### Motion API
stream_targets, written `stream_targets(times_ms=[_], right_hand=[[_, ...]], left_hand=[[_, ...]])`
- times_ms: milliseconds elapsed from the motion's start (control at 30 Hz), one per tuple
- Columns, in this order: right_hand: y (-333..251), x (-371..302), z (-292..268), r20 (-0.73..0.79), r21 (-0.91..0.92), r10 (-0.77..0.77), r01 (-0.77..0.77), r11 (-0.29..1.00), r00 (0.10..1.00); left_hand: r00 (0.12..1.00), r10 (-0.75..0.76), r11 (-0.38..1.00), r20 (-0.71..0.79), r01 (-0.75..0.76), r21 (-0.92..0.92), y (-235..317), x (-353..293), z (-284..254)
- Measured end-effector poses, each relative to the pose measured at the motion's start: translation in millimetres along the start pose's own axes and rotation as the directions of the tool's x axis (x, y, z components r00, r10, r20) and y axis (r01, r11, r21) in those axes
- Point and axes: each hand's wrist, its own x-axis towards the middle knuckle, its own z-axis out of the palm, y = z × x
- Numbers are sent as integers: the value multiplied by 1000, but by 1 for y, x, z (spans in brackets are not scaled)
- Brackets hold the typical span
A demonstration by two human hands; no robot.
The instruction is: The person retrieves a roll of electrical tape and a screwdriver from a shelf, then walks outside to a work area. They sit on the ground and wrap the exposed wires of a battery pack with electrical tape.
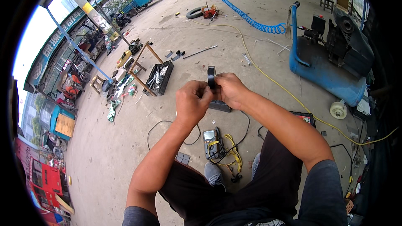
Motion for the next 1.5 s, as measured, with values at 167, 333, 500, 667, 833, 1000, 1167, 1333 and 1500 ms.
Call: stream_targets(times_ms=[167, 333, 500, 667, 833, 1000, 1167, 1333, 1500], right_hand=[[0, -1, 1, -36, -28, -5, 4, 1000, 999], [-1, -2, 3, -24, -38, -1, 0, 999, 1000], [-10, -1, -4, 54, -11, 63, -63, 998, 997], [-22, -2, -9, 133, 84, 145, -157, 984, 981], [-28, -3, -15, 177, 109, 160, -181, 977, 971], [-31, -3, -19, 203, 62, 142, -157, 986, 969], [-32, -3, -18, 243, 25, 182, -194, 981, 953], [-26, -5, -14, 247, -53, 214, -208, 977, 945], [-17, -6, -15, 396, -27, 273, -286, 958, 877]], left_hand=[[1000, 16, 1000, 15, -16, 9, -3, 0, -1], [1000, 3, 1000, 25, -3, -12, -5, 0, -1], [996, -88, 994, 1, 88, -65, -8, 4, -7], [971, -237, 970, -4, 237, -51, -23, 6, -21], [922, -379, 925, 84, 373, 76, -56, 4, -26], [937, -335, 942, 99, 334, 24, -76, -2, -27], [915, -356, 878, 188, 397, -267, -53, 5, -27], [992, 102, 971, 74, -83, -224, 8, 11, -23], [987, 98, 963, 130, -61, -263, 8, 8, -14]])
